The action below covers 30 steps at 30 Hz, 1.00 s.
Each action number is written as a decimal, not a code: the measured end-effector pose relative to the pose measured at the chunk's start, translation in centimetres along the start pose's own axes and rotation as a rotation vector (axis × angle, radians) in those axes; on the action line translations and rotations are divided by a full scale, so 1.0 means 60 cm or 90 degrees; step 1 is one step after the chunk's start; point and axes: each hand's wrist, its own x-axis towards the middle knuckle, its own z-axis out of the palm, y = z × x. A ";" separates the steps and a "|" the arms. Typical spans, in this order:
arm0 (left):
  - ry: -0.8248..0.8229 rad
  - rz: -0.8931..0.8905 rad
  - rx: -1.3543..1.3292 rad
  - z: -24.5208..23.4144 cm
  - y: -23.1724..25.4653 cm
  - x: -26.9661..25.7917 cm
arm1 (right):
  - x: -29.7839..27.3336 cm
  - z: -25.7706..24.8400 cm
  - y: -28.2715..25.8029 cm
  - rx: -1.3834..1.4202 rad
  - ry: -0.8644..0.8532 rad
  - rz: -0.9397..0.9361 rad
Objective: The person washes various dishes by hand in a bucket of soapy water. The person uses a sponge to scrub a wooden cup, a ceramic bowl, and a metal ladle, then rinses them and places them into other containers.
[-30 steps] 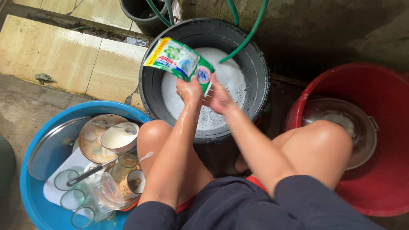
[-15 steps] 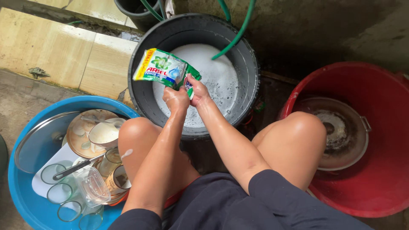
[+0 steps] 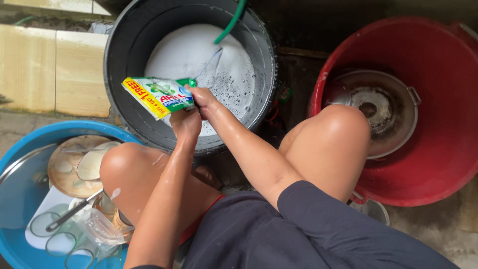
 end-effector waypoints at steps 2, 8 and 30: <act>-0.020 0.003 -0.051 -0.022 0.025 -0.012 | -0.018 0.000 -0.005 -0.025 -0.016 0.089; -0.123 -0.221 -0.382 0.029 0.003 0.018 | -0.063 -0.005 -0.023 -0.139 -0.069 -0.041; -0.478 -0.135 -0.987 -0.017 0.060 0.064 | -0.280 0.115 -0.181 -0.568 0.148 -0.454</act>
